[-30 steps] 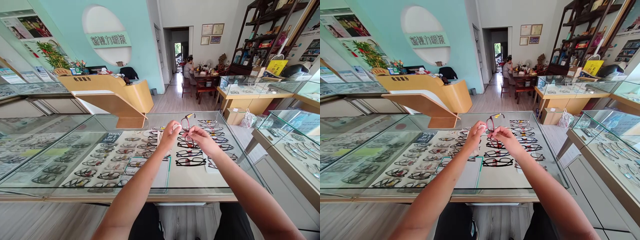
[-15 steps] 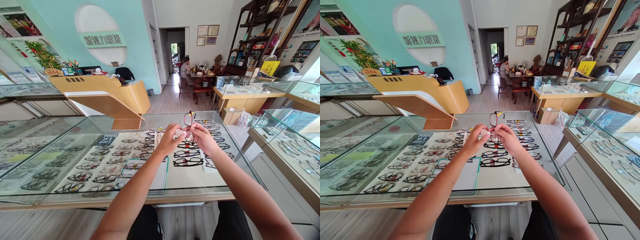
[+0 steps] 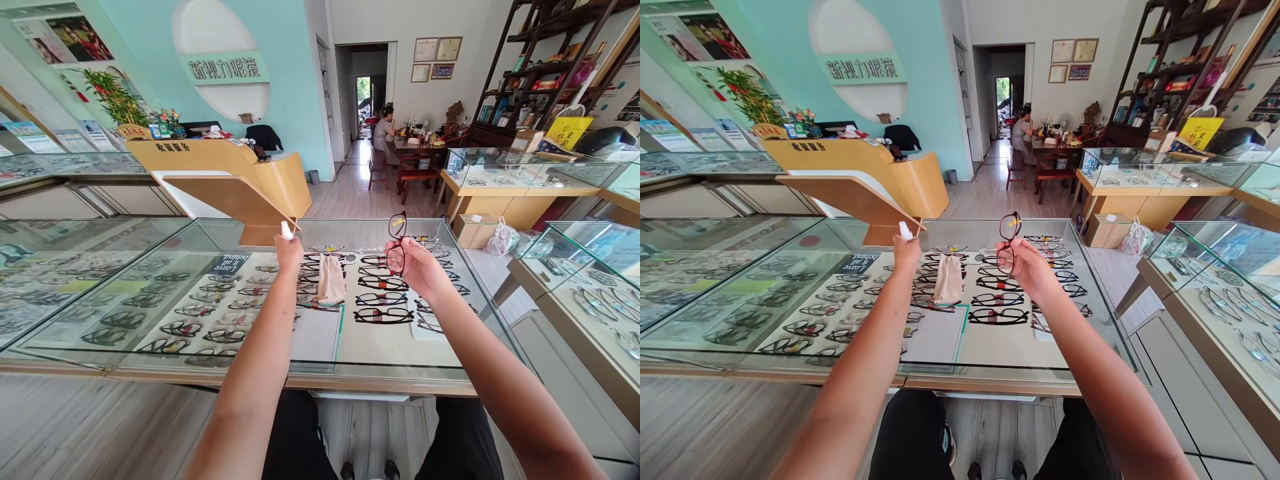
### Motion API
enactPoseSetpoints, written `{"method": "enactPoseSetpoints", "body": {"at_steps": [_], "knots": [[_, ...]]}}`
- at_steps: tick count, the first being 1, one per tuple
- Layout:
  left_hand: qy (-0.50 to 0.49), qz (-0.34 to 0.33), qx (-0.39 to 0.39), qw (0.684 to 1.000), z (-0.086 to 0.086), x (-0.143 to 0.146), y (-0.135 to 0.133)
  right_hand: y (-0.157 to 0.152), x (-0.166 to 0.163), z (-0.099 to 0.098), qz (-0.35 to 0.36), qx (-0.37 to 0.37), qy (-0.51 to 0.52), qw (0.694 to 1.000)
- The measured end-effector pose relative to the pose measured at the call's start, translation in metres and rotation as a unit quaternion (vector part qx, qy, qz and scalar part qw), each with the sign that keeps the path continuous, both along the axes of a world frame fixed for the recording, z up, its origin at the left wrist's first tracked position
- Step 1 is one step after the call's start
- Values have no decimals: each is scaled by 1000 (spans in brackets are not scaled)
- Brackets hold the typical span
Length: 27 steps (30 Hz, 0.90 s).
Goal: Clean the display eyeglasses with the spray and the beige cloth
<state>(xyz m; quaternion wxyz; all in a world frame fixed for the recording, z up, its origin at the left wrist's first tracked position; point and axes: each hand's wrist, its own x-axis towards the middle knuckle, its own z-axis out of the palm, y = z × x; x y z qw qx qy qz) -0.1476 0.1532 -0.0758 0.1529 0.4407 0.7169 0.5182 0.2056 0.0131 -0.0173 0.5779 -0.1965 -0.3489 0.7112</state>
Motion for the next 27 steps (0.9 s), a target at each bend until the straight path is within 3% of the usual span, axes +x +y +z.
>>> {"method": "enactPoseSetpoints", "body": {"at_steps": [6, 16, 20, 24, 26, 27], "knots": [[-88, 74, -66, 991, -11, -12, 3, 0, 1, 1, -5, 2, -1, 1000], [-120, 68, -49, 989, -7, -10, -5, -1, 0, 1, -2, 0, -7, 1000], [-93, 97, 7, 991, 10, 2, -16, -2, 0, 2, 0, 1, -11, 1000], [13, 150, 129, 980, 38, 18, -38, -2, 1, 2, -4, 7, -17, 1000], [115, 97, 203, 968, 51, 26, -50, -1, 2, 2, -4, 8, -17, 1000], [137, 48, 199, 969, 56, 30, -55, -1, 2, 2, -4, 8, -16, 1000]]}}
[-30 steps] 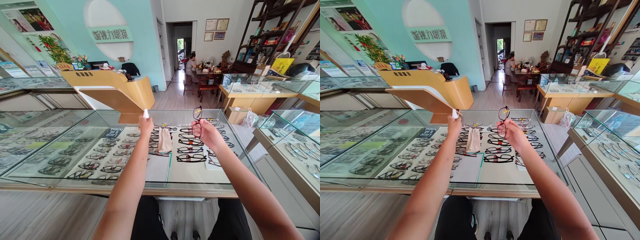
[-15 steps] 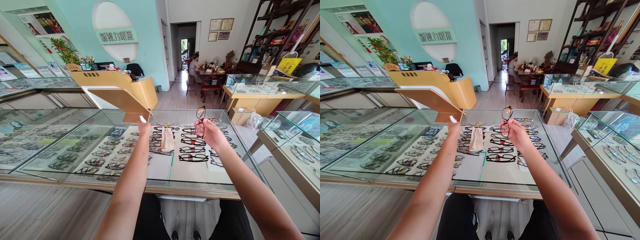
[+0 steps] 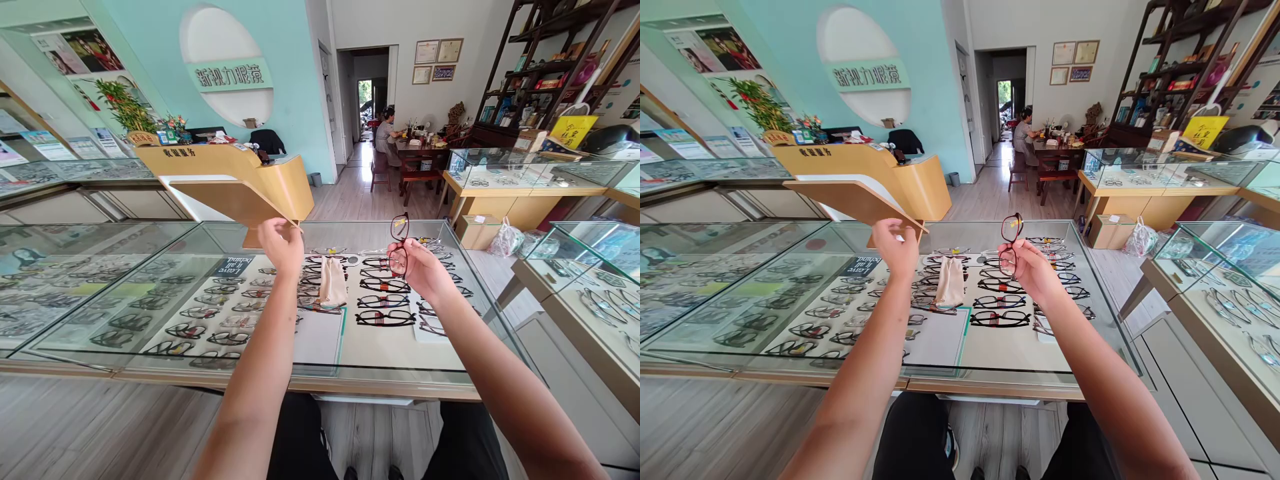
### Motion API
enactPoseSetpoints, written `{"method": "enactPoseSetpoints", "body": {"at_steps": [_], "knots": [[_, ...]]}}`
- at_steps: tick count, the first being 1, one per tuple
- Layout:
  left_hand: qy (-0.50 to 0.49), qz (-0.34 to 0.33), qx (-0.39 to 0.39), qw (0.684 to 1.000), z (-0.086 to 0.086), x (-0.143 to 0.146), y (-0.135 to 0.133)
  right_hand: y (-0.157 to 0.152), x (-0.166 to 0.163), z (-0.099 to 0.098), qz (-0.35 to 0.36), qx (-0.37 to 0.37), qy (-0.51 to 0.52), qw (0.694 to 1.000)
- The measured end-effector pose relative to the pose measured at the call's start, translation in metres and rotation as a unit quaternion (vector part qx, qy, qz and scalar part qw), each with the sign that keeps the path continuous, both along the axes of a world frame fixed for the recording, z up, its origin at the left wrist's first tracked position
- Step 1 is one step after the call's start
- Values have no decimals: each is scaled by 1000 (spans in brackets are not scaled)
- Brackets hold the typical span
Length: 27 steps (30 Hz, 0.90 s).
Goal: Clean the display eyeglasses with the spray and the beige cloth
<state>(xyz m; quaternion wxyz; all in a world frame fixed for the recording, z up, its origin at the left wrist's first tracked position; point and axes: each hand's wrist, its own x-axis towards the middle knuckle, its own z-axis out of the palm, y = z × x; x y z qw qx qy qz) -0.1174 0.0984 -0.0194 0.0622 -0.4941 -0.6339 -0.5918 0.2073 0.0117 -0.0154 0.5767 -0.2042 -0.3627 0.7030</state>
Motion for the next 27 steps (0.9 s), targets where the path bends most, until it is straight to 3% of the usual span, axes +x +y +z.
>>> {"method": "enactPoseSetpoints", "body": {"at_steps": [2, 5, 11, 15, 20, 27], "knots": [[48, -106, -103, 988, 6, 7, -8, 0, 0, 0, 2, -1, 1, 1000], [109, -203, -298, 926, 7, 14, -12, -1, 0, 1, 9, -2, 3, 1000], [154, -181, -454, 859, -1, 16, -8, -3, -1, 3, 13, -5, 5, 1000], [167, -181, -488, 838, -4, 14, -5, -3, -1, 3, 9, -2, -3, 1000], [156, -191, -486, 838, -6, 13, -4, -2, -1, 2, 10, -4, 1, 1000], [64, -207, -376, 901, 3, 13, -6, -5, -1, 5, 6, 7, -10, 1000]]}}
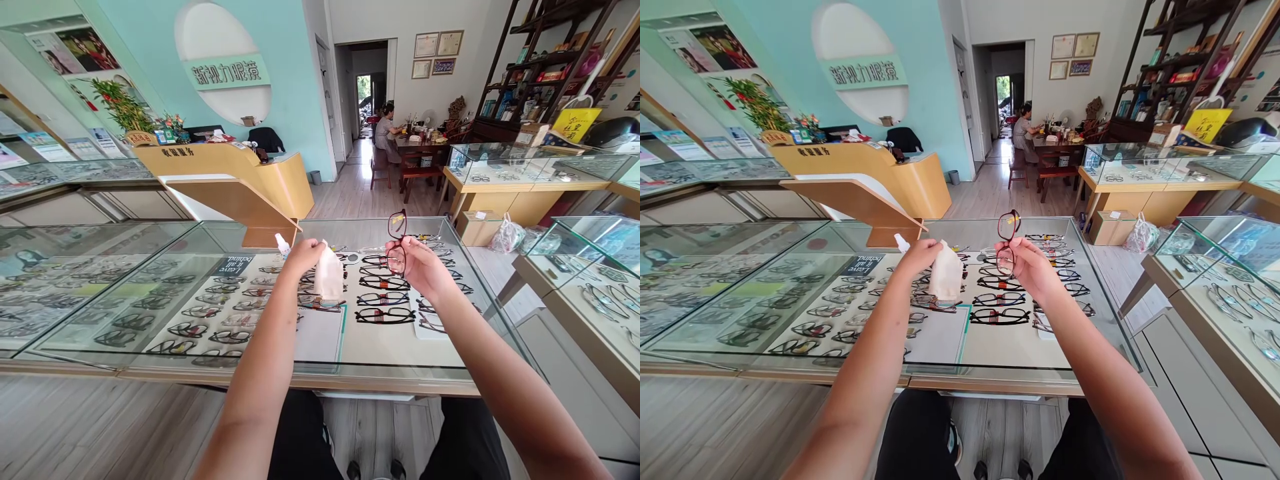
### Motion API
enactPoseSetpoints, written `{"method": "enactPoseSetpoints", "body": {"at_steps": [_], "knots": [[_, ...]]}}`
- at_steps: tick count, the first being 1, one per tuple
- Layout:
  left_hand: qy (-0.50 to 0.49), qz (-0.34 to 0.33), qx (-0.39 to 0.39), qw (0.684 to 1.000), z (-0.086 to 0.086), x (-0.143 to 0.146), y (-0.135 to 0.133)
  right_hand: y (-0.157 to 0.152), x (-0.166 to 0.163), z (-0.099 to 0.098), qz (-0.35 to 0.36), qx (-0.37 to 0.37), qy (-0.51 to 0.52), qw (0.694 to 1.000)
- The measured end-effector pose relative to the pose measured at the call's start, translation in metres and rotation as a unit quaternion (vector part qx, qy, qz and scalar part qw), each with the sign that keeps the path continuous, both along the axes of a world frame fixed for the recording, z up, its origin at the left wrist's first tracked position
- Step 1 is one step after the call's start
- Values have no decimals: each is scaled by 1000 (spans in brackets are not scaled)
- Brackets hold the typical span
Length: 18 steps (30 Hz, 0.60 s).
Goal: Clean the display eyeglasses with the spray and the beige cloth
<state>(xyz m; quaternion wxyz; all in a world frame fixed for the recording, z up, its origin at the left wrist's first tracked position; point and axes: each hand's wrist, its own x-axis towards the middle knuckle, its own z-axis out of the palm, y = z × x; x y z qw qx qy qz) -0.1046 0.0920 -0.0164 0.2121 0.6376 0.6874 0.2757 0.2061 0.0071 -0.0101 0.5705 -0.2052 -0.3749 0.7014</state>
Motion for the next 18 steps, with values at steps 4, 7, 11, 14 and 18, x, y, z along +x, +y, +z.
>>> {"method": "enactPoseSetpoints", "body": {"at_steps": [4, 7, 11, 14, 18], "knots": [[-99, -33, 74, 992, 12, 7, -8, -2, 0, 2, 5, 13, 0, 1000], [-210, -96, 103, 967, 19, 18, -18, -2, 0, 2, -3, 11, 4, 1000], [-338, -177, 87, 920, 21, 44, -36, -2, -2, 0, -34, 17, 8, 999], [-335, -221, 88, 912, 19, 66, -52, -2, -4, -1, -61, 24, 6, 998], [-325, -251, 98, 906, 17, 88, -68, -2, -7, -2, -87, 18, 4, 996]]}}
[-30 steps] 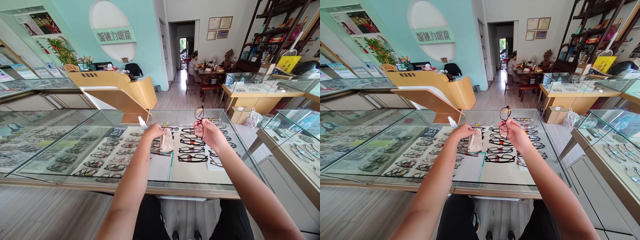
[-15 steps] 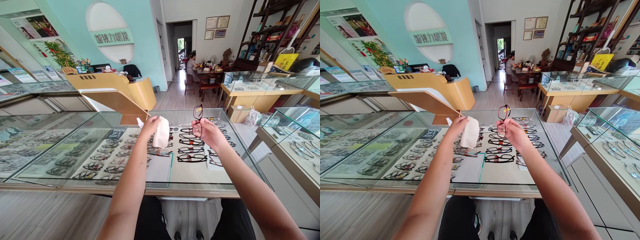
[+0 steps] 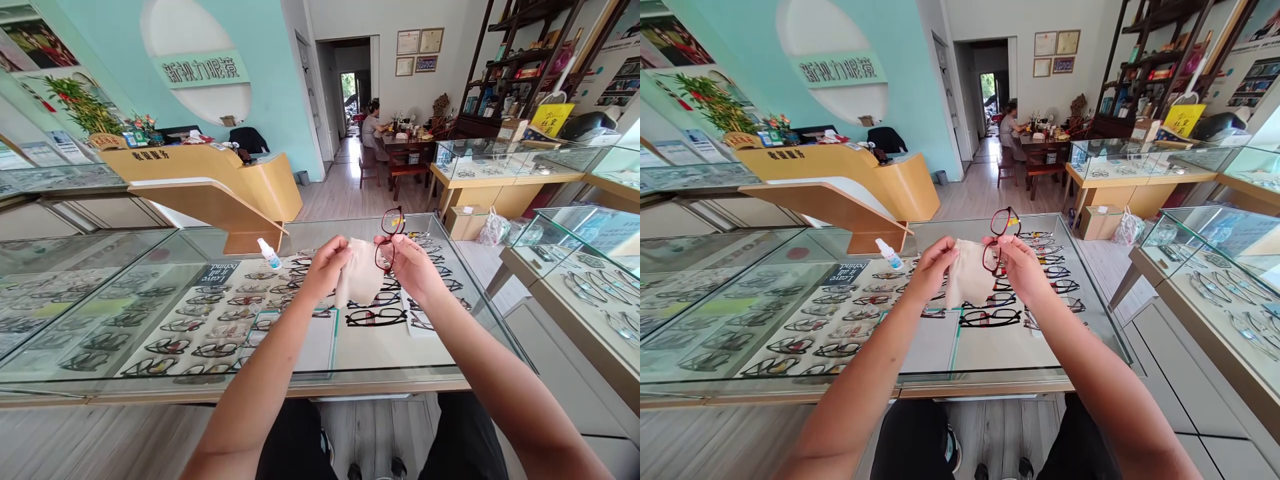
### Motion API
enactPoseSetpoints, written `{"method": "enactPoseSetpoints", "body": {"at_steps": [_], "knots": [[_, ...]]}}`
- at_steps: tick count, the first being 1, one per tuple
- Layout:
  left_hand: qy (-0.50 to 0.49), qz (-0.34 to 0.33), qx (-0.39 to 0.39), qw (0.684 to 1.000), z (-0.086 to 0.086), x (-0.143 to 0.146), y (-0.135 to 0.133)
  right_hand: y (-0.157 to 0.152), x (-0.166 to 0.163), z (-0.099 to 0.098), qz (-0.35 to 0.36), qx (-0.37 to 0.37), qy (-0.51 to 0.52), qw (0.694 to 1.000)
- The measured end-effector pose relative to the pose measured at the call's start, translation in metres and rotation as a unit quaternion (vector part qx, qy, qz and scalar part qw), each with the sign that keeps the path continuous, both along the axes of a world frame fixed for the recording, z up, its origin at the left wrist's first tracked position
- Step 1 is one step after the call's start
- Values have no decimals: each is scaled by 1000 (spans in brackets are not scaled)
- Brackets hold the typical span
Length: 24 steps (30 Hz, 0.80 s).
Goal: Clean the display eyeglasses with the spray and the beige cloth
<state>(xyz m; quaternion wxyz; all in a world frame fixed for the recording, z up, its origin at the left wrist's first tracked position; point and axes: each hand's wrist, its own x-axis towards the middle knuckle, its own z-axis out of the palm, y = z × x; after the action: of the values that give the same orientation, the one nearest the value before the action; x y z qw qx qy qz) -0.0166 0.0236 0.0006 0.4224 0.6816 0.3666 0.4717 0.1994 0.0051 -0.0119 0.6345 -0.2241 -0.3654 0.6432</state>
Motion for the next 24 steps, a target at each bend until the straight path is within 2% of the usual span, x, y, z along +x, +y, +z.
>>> {"method": "enactPoseSetpoints", "body": {"at_steps": [7, 11, 15, 19, 24], "knots": [[-32, 9, 31, 999, -3, 17, -10, 0, -2, -2, -5, -7, -2, 1000], [-44, 29, 43, 998, -5, 18, -10, -1, 1, 0, -31, -15, 3, 999], [-98, 62, 46, 992, -11, 14, -5, 0, 6, 4, -46, -29, 21, 998], [-170, 72, 9, 983, -16, 10, 2, 0, 7, 6, 0, -42, 40, 998], [-214, 79, 12, 974, -16, 9, 6, -4, 6, 9, 58, -42, 38, 997]]}}
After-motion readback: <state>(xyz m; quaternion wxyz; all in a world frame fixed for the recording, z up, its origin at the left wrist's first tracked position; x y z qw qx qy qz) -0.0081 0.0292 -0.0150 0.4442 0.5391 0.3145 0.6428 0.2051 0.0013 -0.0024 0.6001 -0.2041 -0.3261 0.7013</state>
